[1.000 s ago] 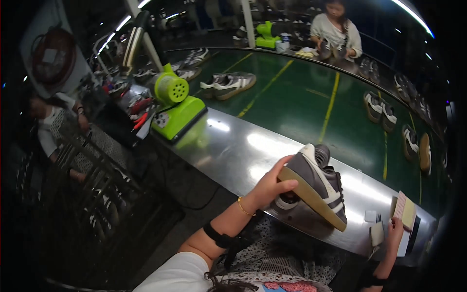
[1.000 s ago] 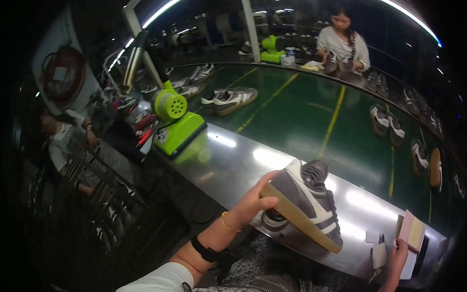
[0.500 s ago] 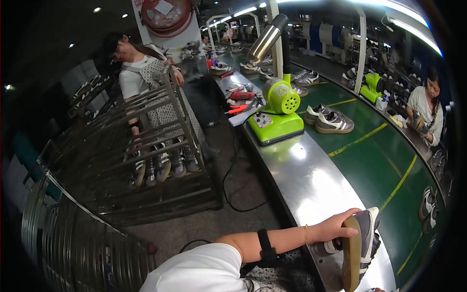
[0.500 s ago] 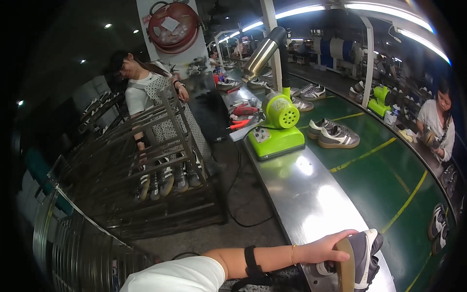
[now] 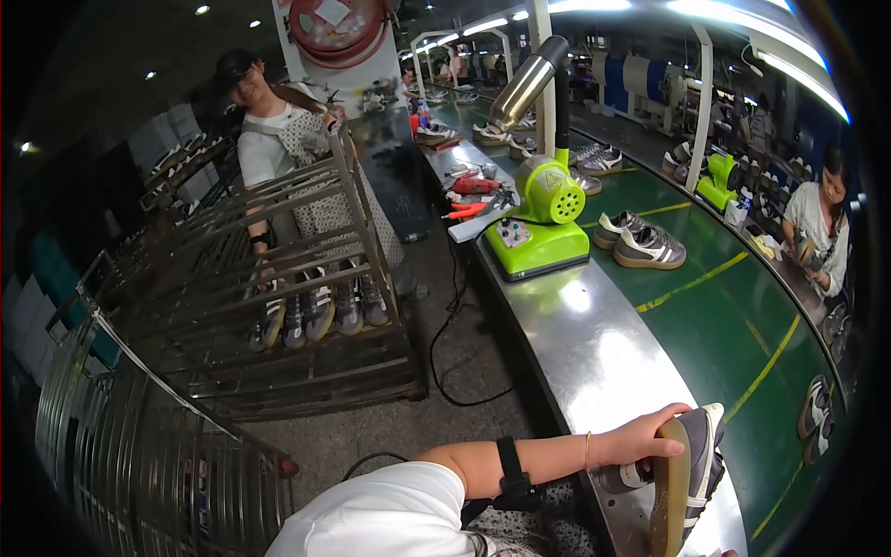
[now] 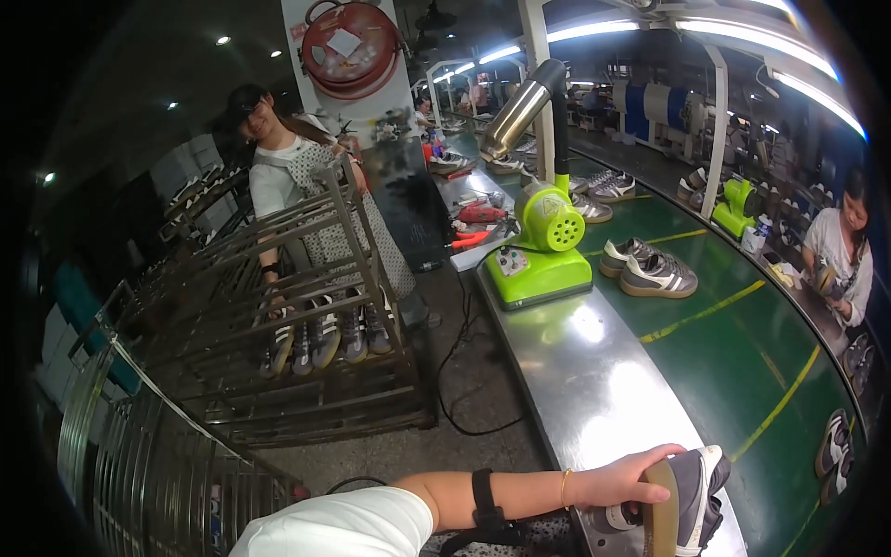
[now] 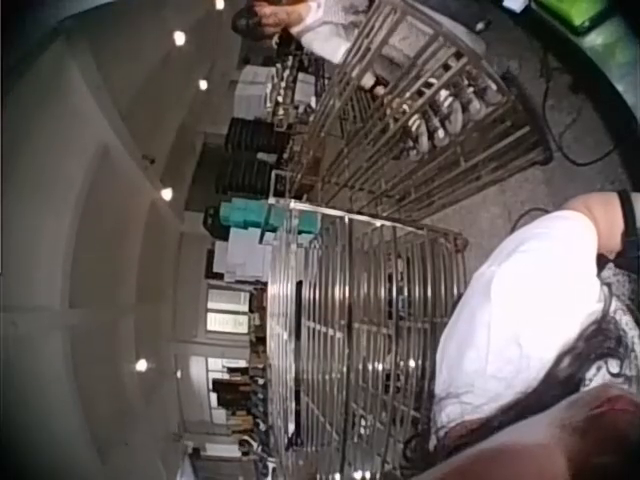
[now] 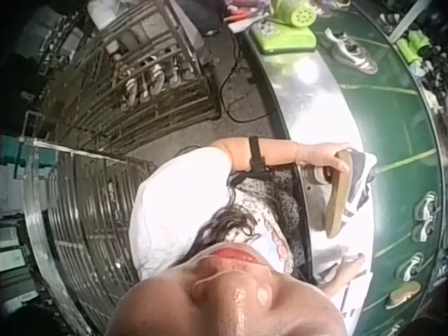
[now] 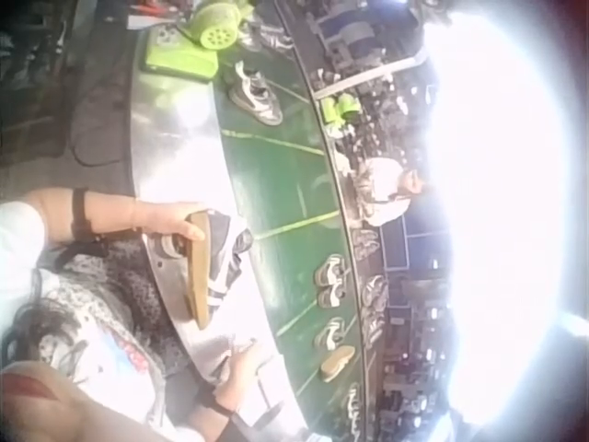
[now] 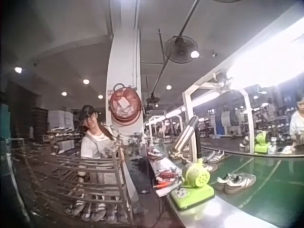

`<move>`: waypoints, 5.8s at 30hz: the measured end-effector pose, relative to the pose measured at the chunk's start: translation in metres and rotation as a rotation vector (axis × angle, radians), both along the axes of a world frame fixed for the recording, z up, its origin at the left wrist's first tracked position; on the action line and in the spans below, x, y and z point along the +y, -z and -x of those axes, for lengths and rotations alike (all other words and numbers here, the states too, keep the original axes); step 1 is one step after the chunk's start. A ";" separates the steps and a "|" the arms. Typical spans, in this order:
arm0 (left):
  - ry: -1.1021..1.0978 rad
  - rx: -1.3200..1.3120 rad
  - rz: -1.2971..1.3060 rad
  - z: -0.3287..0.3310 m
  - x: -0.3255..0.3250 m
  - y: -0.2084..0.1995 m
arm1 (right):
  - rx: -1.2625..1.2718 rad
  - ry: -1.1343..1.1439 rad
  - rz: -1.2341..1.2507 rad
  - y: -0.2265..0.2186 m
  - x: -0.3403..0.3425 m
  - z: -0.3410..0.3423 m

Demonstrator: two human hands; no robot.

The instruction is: Inspecting and cleaning finished shoes on a production line.

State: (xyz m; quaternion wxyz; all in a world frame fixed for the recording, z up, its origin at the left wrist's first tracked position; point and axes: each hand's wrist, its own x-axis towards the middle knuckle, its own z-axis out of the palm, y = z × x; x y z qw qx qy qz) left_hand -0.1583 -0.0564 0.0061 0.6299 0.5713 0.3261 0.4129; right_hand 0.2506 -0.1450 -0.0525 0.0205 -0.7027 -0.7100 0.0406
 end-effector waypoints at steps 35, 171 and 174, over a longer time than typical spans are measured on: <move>-0.162 0.207 -0.180 0.012 -0.004 -0.007 | 0.643 0.099 -0.229 -0.041 -0.015 0.120; -0.350 0.195 -0.910 -0.032 -0.022 0.012 | 0.719 -0.016 -0.562 0.027 0.083 0.081; -0.372 0.365 -0.862 -0.050 -0.011 0.043 | 1.262 -0.082 -0.443 -0.010 0.076 0.135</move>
